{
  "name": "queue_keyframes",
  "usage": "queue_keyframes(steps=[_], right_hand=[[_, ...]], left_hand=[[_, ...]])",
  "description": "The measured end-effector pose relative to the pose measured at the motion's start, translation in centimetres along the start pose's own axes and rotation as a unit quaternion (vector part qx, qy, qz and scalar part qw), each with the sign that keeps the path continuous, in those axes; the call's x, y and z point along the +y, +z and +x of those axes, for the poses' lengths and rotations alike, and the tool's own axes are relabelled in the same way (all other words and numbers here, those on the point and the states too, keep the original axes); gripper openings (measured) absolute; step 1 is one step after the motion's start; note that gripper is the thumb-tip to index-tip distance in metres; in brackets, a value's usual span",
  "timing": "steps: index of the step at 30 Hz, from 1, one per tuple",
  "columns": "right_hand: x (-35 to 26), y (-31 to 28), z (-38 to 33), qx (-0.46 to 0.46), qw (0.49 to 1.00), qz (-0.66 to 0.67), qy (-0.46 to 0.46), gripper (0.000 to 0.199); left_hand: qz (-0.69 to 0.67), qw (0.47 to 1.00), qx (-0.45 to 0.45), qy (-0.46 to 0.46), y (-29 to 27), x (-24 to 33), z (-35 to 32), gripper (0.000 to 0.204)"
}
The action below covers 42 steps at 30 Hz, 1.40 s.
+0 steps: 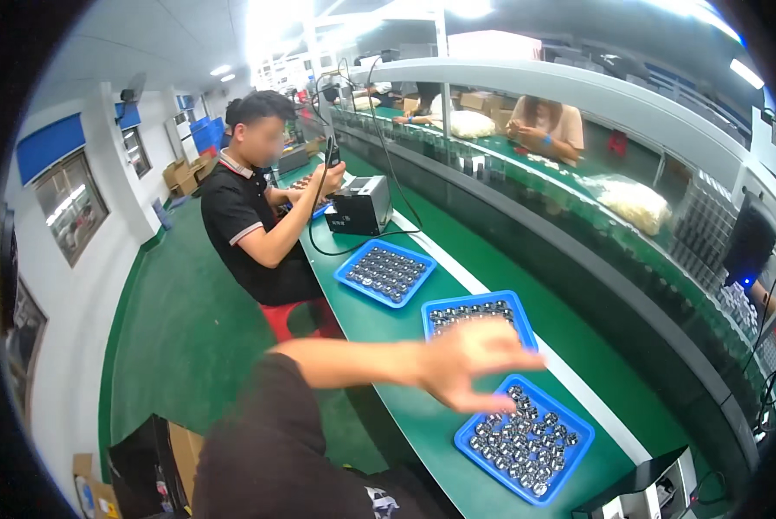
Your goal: The person assembles circular circuit boards in a tray, holding each board in place by hand and driving screws into it using an electric screwdriver.
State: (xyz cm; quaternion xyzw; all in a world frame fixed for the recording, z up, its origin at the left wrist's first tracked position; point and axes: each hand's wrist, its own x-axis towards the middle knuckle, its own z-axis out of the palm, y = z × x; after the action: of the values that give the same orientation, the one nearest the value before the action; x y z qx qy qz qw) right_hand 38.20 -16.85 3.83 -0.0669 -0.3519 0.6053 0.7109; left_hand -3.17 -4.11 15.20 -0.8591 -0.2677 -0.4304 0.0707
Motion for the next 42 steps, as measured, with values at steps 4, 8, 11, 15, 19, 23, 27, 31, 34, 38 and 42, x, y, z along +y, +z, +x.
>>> queue_keyframes(steps=[4,8,11,15,19,23,27,31,34,38,42], right_hand=[[5.0,-0.3,-1.4,0.088,0.994,-0.006,0.059,0.07],[9.7,1.5,-1.4,0.103,0.98,0.09,0.145,0.075],[11.4,2.8,-2.3,0.106,0.976,0.112,0.154,0.072],[11.9,3.4,-3.6,0.125,0.977,0.088,0.152,0.068],[12.7,3.5,-4.3,0.083,0.975,0.125,0.165,0.069],[13.4,3.7,-5.3,0.096,0.976,0.104,0.166,0.071],[12.8,3.1,-5.7,0.101,0.978,0.054,0.174,0.071],[11.5,2.4,-5.3,0.113,0.978,0.053,0.164,0.069],[11.1,2.2,-4.9,0.124,0.977,0.045,0.168,0.07],[11.0,2.2,-4.9,0.154,0.982,0.005,0.113,0.068],[11.4,3.1,-4.4,0.16,0.957,0.093,0.225,0.055]], left_hand=[[0.275,0.943,0.137,-0.128,-16.1,-0.5,3.2,0.047],[0.557,0.755,0.119,-0.324,-31.7,-4.4,4.2,0.055],[0.569,0.731,0.023,-0.376,-40.9,-7.4,1.9,0.049],[0.634,0.661,-0.114,-0.384,-48.8,-10.4,-1.1,0.039],[0.526,0.65,-0.014,-0.549,-51.1,-12.2,-2.6,0.031],[0.525,0.605,0.01,-0.598,-51.4,-11.7,-3.4,0.03],[0.616,0.536,0.096,-0.569,-51.4,-10.7,-3.9,0.066],[0.526,0.591,0.175,-0.586,-51.6,-11.3,-4.4,0.081],[0.478,0.624,0.163,-0.596,-53.6,-11.8,-4.6,0.074],[0.617,0.605,0.09,-0.496,-53.1,-12.9,-3.9,0.069],[0.429,0.817,0.109,-0.369,-39.9,-17.4,-2.1,0.067]])
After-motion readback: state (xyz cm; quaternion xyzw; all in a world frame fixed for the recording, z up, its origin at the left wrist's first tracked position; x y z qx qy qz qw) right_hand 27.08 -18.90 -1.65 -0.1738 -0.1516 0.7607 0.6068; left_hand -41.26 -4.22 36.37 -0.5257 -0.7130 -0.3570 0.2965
